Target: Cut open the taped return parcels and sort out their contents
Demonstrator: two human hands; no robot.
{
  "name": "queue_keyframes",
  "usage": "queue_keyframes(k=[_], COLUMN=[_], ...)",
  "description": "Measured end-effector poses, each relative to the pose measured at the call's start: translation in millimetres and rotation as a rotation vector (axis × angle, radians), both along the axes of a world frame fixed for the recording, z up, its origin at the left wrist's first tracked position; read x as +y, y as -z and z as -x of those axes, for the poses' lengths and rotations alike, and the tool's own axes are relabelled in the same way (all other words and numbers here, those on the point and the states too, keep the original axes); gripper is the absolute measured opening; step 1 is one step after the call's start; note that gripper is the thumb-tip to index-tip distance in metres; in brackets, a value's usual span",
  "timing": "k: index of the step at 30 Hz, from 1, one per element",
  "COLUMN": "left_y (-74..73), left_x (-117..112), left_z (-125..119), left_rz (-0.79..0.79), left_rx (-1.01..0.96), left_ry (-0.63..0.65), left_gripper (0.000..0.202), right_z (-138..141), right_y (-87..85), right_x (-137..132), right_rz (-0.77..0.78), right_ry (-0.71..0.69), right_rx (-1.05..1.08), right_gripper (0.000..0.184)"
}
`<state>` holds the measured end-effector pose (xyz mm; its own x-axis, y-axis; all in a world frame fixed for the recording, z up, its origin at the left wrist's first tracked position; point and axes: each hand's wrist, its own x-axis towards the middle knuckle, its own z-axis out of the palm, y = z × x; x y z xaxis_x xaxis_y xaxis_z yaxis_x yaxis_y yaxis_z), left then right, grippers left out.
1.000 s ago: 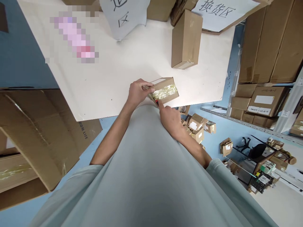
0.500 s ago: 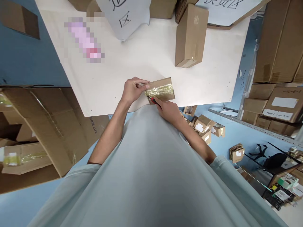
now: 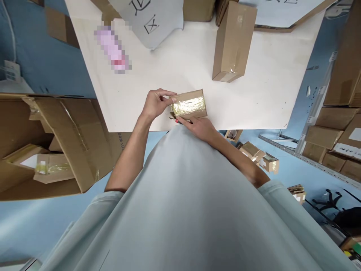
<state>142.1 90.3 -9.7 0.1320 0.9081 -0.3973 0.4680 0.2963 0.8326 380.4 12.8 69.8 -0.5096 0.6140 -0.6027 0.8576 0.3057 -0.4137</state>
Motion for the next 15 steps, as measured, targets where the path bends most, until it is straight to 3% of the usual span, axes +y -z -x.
queue_keyframes(k=[4,8,12,15], left_y=[-9.0,-28.2,-38.4,-31.7], left_x=[-3,-14,-26,-30], left_z=[-3,-34,-81,-101], left_rz=[-0.005,-0.213,-0.354,-0.352], left_rx=[0.057,0.190,0.187,0.152], left_ry=[0.004,0.009,0.191,0.309], left_gripper=[0.024,0.031,0.023,0.025], right_z=[-19,-48,-67,-71], right_y=[-18.7,-31.7,-27.2,-25.0], right_x=[-14,-23,-24,-22], right_rz=[0.027,0.012,0.038,0.040], right_ry=[0.103,0.394,0.633,0.669], right_rx=[-0.017,-0.018,0.002,0.001], right_gripper=[0.063,0.063,0.062,0.062])
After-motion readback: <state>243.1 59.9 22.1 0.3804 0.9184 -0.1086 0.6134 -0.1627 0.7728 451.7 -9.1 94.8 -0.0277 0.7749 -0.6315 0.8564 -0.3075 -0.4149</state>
